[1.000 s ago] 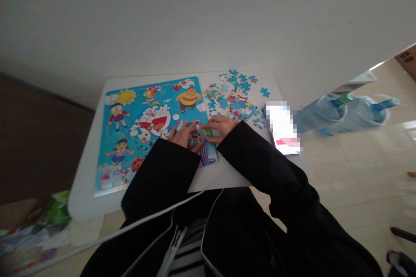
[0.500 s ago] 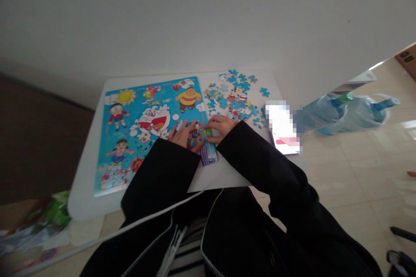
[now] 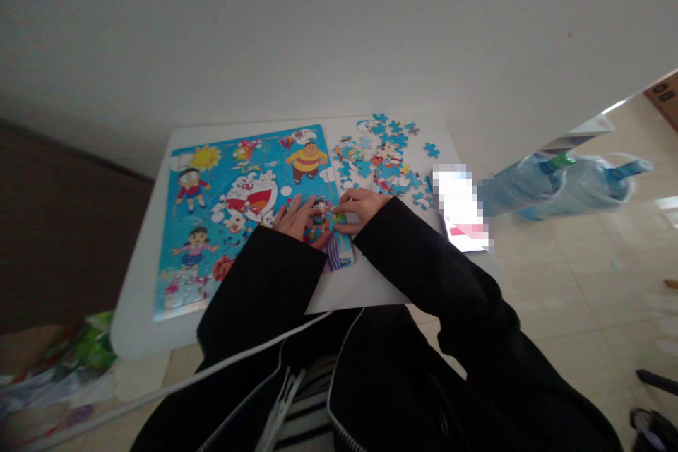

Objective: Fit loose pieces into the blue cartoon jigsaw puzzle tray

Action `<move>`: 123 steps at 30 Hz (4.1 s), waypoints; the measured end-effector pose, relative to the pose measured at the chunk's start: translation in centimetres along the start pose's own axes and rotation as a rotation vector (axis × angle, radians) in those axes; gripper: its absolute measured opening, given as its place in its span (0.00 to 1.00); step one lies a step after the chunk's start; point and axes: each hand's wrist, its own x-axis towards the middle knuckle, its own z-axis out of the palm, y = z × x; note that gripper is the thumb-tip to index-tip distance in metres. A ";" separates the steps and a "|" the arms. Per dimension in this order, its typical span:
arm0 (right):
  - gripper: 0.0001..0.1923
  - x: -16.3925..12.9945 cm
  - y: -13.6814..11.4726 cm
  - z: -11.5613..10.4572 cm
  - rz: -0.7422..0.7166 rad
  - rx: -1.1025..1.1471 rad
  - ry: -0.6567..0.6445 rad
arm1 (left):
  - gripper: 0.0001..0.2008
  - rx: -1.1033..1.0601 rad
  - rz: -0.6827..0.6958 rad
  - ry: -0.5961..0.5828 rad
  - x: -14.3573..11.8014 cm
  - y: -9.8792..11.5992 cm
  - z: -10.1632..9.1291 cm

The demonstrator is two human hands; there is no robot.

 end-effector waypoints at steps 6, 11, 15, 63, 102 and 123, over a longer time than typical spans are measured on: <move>0.13 -0.1 0.1 0.1 -0.015 -0.014 -0.037 | 0.20 0.041 0.008 0.033 0.0 0.4 -0.2; 0.12 -0.1 0.0 0.2 -0.058 0.020 -0.041 | 0.17 0.101 -0.015 0.117 -0.1 0.3 0.2; 0.12 -0.2 -0.1 0.2 -0.060 0.010 -0.017 | 0.18 0.105 0.019 0.123 -0.2 0.0 0.3; 0.13 0.1 -0.5 -0.3 0.012 -0.062 -0.034 | 0.13 0.077 0.089 0.164 -0.3 -0.3 0.9; 0.11 4.2 -3.4 -2.1 0.160 -0.346 -0.597 | 0.13 0.097 0.008 0.047 0.0 0.4 0.4; 0.07 3.2 -0.2 -1.3 0.185 0.016 -0.438 | 0.11 0.038 -0.004 0.059 0.0 0.7 0.2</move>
